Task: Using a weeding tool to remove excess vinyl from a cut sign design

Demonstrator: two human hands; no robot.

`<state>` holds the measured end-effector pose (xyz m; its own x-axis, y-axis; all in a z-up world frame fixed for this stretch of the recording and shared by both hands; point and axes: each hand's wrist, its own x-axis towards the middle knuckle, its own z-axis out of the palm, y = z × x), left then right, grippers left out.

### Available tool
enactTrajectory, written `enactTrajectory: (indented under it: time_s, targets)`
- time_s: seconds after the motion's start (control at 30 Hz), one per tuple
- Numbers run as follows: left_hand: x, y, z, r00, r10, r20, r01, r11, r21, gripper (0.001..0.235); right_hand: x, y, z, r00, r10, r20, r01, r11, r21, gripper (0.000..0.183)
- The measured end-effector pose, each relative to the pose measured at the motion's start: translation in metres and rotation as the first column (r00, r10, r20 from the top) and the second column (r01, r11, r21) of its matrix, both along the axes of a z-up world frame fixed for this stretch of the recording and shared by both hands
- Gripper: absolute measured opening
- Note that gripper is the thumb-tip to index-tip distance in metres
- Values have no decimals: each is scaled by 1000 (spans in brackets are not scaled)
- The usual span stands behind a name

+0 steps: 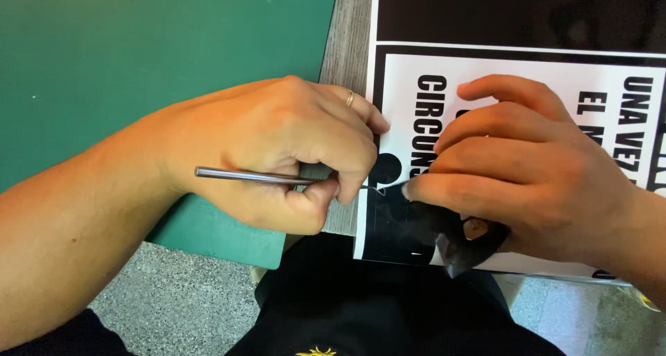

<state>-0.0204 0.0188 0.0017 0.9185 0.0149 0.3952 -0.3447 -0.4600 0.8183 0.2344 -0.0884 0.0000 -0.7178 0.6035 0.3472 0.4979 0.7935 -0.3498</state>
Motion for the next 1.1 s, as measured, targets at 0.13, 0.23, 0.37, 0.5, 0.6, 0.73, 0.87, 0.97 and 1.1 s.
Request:
enactTrajectory:
  time_s: [0.13,0.23,0.37,0.5,0.6,0.73,0.87,0.97,1.1]
  targets:
    - [-3,2,-3,999,-32,10,31,999,22,13,-1,0,-3,1000,-13,20,13,1000,3,26]
    - [-4,3,0,1000,-11,-19,11,1000,-13,22,-3,1,-5,1000,5,29,-5,1000,22,19]
    - [-8,5,7,995,-31,-91,16,987,-157,19,-7,1,-1,999,-9,37,7,999,41,31]
    - [-8,6,5,993,-66,-102,53,991,-125,21,-10,3,1,999,-6,43,5,1000,28,34]
    - [-7,6,4,992,-67,-104,54,991,-121,23,-8,5,0,999,23,45,-25,999,39,27]
    - [-7,6,4,992,-69,-103,55,989,-138,21,-4,6,-4,997,67,42,-68,997,23,21]
    - [-5,7,7,991,-83,-108,68,988,-138,19,4,7,-6,997,76,26,-76,997,-24,11]
    - [-6,3,11,992,-92,-91,77,984,-159,19,11,4,-2,996,85,-23,-87,994,-69,19]
    - [-10,-4,7,997,28,-72,-34,995,-89,17,19,-1,5,996,-30,87,34,998,-47,32]
